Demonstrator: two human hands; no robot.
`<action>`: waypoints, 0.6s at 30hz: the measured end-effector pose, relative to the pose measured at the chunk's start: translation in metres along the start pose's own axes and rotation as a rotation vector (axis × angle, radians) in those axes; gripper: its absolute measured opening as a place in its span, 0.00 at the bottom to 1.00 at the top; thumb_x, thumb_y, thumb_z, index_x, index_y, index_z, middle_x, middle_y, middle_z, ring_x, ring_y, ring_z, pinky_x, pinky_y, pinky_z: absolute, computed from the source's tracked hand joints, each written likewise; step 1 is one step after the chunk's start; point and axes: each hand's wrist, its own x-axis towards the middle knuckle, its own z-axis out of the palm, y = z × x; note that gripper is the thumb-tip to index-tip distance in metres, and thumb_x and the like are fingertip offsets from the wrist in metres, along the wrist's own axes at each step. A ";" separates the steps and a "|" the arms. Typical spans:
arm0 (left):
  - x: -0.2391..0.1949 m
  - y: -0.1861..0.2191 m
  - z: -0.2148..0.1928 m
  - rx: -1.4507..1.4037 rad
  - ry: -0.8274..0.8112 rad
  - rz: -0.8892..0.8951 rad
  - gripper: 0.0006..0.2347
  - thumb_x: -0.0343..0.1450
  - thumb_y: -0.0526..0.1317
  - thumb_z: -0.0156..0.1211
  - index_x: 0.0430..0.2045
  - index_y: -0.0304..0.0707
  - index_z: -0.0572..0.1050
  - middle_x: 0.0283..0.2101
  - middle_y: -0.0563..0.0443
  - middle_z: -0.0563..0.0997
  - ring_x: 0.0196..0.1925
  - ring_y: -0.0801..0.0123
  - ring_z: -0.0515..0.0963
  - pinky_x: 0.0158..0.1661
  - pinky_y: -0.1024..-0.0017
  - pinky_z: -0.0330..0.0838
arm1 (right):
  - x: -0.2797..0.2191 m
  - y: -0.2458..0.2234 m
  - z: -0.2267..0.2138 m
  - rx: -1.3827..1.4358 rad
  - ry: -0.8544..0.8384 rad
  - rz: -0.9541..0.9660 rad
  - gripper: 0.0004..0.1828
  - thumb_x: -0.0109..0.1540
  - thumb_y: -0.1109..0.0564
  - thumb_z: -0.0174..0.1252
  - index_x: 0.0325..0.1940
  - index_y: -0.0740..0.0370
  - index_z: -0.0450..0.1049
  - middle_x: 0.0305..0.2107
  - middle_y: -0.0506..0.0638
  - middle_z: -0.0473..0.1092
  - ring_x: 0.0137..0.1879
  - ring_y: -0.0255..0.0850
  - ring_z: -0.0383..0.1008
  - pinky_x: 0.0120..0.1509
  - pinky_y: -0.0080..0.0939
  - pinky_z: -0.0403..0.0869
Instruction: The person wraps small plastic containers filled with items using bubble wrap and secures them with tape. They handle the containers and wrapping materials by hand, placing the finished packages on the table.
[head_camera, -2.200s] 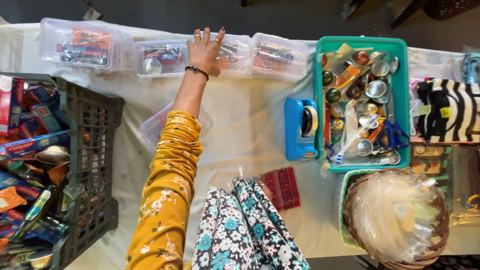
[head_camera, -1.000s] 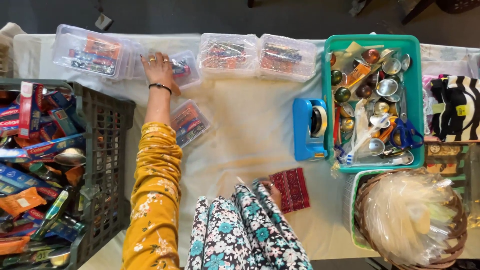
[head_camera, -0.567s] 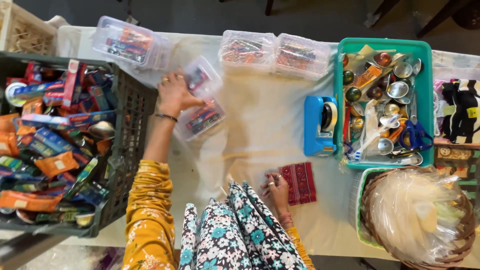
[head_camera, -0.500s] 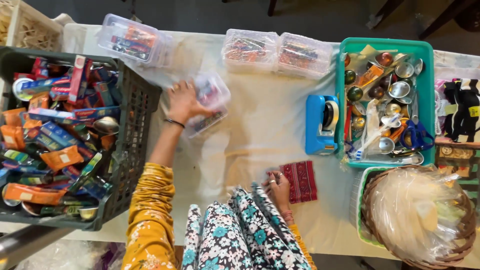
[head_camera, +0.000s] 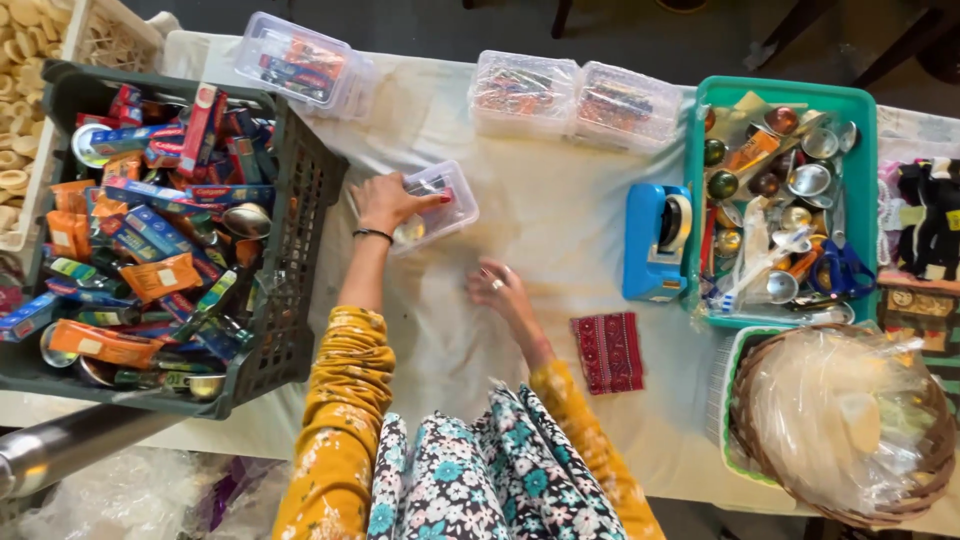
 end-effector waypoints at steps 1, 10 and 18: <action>0.000 -0.003 0.005 0.000 0.004 -0.004 0.43 0.47 0.80 0.60 0.35 0.38 0.83 0.39 0.34 0.84 0.48 0.45 0.82 0.58 0.40 0.63 | 0.018 -0.001 0.008 -0.001 -0.005 0.000 0.26 0.68 0.50 0.52 0.69 0.63 0.62 0.52 0.60 0.74 0.49 0.45 0.78 0.51 0.43 0.78; -0.027 -0.036 0.032 -0.378 0.152 -0.178 0.30 0.62 0.69 0.64 0.39 0.40 0.83 0.42 0.35 0.84 0.47 0.44 0.82 0.47 0.55 0.76 | 0.029 -0.066 0.113 0.158 -0.102 0.031 0.43 0.64 0.52 0.53 0.79 0.46 0.39 0.71 0.48 0.53 0.64 0.47 0.63 0.58 0.56 0.72; -0.110 -0.101 0.057 -0.309 0.512 -0.340 0.29 0.69 0.60 0.60 0.52 0.33 0.73 0.52 0.33 0.79 0.54 0.43 0.78 0.50 0.53 0.71 | 0.022 -0.013 0.162 -0.060 -0.200 0.137 0.47 0.62 0.53 0.56 0.80 0.46 0.39 0.73 0.45 0.51 0.71 0.42 0.60 0.59 0.60 0.73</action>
